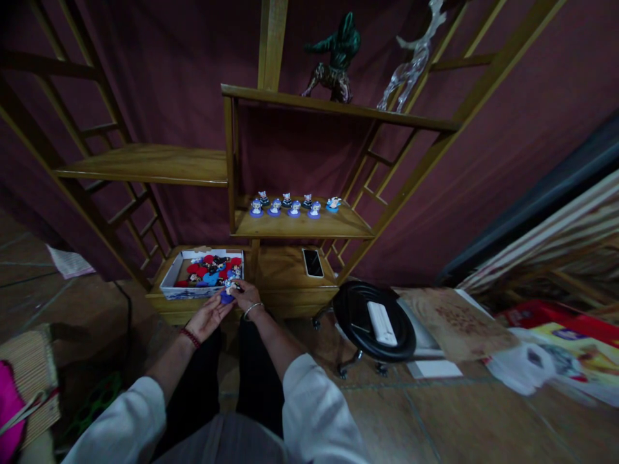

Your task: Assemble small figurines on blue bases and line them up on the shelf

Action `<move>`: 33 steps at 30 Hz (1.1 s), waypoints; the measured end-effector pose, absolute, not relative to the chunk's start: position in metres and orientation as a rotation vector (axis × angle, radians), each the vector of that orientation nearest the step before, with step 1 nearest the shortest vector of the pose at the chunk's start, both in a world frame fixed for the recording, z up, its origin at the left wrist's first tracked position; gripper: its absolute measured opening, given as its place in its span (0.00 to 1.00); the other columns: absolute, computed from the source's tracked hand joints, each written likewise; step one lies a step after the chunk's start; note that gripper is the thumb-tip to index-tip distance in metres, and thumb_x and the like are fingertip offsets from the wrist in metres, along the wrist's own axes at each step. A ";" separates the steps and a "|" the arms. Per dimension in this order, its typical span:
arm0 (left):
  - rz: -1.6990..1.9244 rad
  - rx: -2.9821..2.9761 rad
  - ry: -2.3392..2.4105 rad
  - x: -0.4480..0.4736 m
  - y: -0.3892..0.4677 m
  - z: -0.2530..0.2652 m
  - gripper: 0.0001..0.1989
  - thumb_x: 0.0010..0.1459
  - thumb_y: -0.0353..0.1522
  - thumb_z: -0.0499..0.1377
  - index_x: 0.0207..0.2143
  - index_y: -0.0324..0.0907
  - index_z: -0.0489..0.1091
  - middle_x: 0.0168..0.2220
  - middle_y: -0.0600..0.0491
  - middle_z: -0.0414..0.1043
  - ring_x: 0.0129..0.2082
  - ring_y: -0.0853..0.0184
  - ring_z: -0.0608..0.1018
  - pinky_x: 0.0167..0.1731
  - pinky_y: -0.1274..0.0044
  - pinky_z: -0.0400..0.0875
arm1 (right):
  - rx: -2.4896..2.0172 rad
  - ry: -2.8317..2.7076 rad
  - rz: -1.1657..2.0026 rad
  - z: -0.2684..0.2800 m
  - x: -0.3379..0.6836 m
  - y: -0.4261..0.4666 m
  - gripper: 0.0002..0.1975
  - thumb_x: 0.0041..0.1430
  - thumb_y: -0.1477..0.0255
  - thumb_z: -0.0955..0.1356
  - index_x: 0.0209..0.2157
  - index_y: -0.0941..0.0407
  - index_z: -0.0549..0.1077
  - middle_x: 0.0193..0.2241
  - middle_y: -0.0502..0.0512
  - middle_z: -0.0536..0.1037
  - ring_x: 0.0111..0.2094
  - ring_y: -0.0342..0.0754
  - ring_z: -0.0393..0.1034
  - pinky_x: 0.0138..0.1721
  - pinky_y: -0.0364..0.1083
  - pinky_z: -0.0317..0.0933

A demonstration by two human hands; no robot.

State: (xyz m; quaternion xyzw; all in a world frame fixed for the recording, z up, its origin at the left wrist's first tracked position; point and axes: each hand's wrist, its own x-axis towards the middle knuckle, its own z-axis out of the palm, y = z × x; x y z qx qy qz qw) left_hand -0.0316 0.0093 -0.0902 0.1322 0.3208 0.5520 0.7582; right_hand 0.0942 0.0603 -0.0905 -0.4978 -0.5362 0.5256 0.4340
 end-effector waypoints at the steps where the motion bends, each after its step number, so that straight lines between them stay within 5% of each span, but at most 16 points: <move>1: 1.199 0.292 0.698 -0.032 0.009 -0.090 0.19 0.52 0.25 0.54 0.49 0.39 0.62 0.39 0.47 0.73 0.42 0.64 0.74 0.49 0.70 0.62 | -1.233 -1.337 1.306 -0.090 0.095 0.060 0.18 0.42 0.70 0.67 0.39 0.55 0.72 0.33 0.50 0.76 0.32 0.45 0.70 0.32 0.44 0.66; 10: 1.199 0.247 0.640 -0.035 0.009 -0.092 0.21 0.49 0.19 0.51 0.48 0.37 0.63 0.39 0.46 0.73 0.43 0.64 0.73 0.50 0.70 0.62 | -1.233 -1.339 1.358 -0.086 0.099 0.058 0.18 0.42 0.69 0.67 0.40 0.55 0.72 0.31 0.49 0.76 0.29 0.44 0.70 0.27 0.41 0.66; 16: 1.210 0.290 0.644 -0.034 0.009 -0.099 0.13 0.49 0.20 0.54 0.39 0.35 0.68 0.38 0.47 0.73 0.44 0.63 0.72 0.51 0.71 0.62 | -1.197 -1.348 1.379 -0.084 0.100 0.057 0.18 0.42 0.70 0.67 0.39 0.55 0.72 0.32 0.49 0.76 0.28 0.43 0.70 0.26 0.42 0.66; 33: 1.170 0.320 0.627 -0.033 0.008 -0.096 0.06 0.52 0.24 0.55 0.34 0.36 0.68 0.38 0.47 0.73 0.45 0.61 0.72 0.48 0.70 0.64 | -1.181 -1.372 1.312 -0.079 0.102 0.057 0.17 0.41 0.71 0.69 0.37 0.56 0.74 0.33 0.51 0.77 0.34 0.45 0.70 0.41 0.46 0.63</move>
